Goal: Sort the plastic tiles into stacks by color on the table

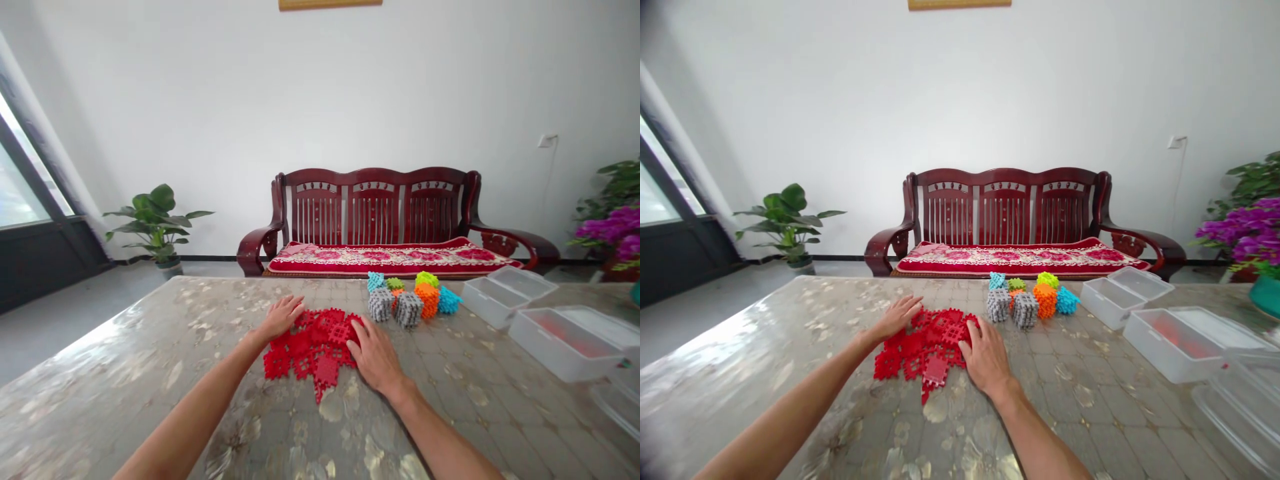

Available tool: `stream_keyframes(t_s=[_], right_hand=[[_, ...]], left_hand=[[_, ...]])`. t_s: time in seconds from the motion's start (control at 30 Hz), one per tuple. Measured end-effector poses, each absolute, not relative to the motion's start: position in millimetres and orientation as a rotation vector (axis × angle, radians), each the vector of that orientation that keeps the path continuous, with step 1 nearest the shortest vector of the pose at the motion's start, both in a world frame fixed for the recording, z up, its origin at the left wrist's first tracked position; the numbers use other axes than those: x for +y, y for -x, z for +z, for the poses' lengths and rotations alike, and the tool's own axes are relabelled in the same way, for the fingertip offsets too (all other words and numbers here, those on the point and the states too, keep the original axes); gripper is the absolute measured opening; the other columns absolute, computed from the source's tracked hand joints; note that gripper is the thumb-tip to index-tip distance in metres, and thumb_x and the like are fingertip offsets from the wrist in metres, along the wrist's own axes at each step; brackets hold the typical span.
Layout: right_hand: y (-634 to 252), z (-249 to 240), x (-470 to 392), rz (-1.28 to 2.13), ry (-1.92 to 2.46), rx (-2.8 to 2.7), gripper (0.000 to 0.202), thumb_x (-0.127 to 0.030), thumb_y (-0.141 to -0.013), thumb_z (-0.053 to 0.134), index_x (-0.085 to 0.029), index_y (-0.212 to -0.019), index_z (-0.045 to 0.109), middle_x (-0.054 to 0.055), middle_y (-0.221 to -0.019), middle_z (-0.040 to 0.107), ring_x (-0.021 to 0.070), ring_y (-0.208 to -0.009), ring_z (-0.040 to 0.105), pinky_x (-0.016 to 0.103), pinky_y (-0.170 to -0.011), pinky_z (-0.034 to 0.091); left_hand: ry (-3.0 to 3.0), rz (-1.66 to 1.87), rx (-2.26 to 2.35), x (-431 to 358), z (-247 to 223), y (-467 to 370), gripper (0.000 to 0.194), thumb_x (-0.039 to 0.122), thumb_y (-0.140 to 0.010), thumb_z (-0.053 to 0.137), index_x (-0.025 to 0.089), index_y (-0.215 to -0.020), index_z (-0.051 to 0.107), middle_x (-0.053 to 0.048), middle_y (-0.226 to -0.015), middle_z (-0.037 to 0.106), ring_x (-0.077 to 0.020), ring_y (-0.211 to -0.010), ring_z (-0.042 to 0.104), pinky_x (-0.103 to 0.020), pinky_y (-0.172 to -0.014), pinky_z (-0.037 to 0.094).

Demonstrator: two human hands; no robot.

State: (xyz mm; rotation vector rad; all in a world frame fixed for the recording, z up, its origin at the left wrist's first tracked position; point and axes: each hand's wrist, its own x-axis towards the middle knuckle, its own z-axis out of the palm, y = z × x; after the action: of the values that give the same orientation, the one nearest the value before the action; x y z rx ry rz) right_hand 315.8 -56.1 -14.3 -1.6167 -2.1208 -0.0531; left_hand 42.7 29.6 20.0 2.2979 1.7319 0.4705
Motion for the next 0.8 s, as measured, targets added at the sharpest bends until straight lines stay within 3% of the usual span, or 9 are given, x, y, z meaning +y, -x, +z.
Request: stream_keyframes(t_s=[0.17,0.27,0.4,0.5,0.63,0.8], right_hand=[[-316.9,-19.1,-53.3,-0.067,1.603,-2.121,0.047,-0.039,-0.098,0.045,-0.018,-0.14,0.053,0.014,-0.141,0.055,0.0266,-0.131,0.05,0.042,-0.111,0.038],[-319.1,-20.8,-52.2,-0.087,1.6,-2.096,0.046,-0.039,-0.098,0.044,-0.019,-0.139,0.053,0.014,-0.141,0.055,0.0259,-0.13,0.05,0.041,-0.11,0.038],[-321.2,-20.9,-52.9,-0.107,1.602,-2.113,0.053,-0.045,-0.097,0.045,-0.017,-0.142,0.05,0.016,-0.145,0.052,0.0273,-0.134,0.046,0.043,-0.112,0.036],[-320.0,-19.3,-54.5,-0.109,1.631,-2.138,0.056,-0.047,-0.097,0.046,-0.016,-0.144,0.048,0.017,-0.147,0.049,0.0286,-0.137,0.044,0.044,-0.113,0.034],[-317.3,-17.4,-56.3,-0.106,1.669,-2.163,0.056,-0.048,-0.098,0.043,-0.016,-0.144,0.048,0.017,-0.148,0.049,0.0296,-0.137,0.044,0.045,-0.113,0.033],[-317.1,-17.4,-56.9,-0.104,1.665,-2.155,0.054,-0.047,-0.099,0.043,-0.017,-0.143,0.05,0.016,-0.147,0.05,0.0289,-0.137,0.044,0.044,-0.113,0.033]], left_hand=[[-2.306,0.439,1.624,14.9,6.7,-66.8,0.054,0.044,-0.1,0.024,0.023,-0.141,0.053,-0.004,-0.15,0.052,-0.0175,-0.143,0.039,-0.035,-0.121,0.025],[-2.278,0.474,1.616,9.4,9.9,-75.9,0.059,0.043,-0.101,0.018,0.019,-0.147,0.046,-0.006,-0.154,0.047,-0.0163,-0.145,0.036,-0.033,-0.121,0.024],[-2.241,0.427,1.606,-9.9,20.4,-56.0,0.066,0.055,-0.097,0.031,0.02,-0.152,0.038,-0.01,-0.16,0.038,-0.0232,-0.149,0.029,-0.042,-0.121,0.026],[-2.317,0.321,1.563,-42.1,23.3,-44.8,0.097,0.07,-0.078,0.057,0.027,-0.158,0.024,-0.013,-0.165,0.025,-0.0326,-0.151,0.023,-0.051,-0.12,0.025],[-2.433,0.157,1.601,-84.7,19.1,-67.4,0.121,0.077,-0.056,0.072,0.031,-0.158,0.024,-0.015,-0.166,0.02,-0.0418,-0.151,0.012,-0.063,-0.119,0.013],[-2.48,0.221,1.718,-95.2,14.2,-107.6,0.114,0.078,-0.06,0.069,0.033,-0.156,0.028,-0.015,-0.166,0.019,-0.0428,-0.151,0.015,-0.069,-0.117,0.013]])
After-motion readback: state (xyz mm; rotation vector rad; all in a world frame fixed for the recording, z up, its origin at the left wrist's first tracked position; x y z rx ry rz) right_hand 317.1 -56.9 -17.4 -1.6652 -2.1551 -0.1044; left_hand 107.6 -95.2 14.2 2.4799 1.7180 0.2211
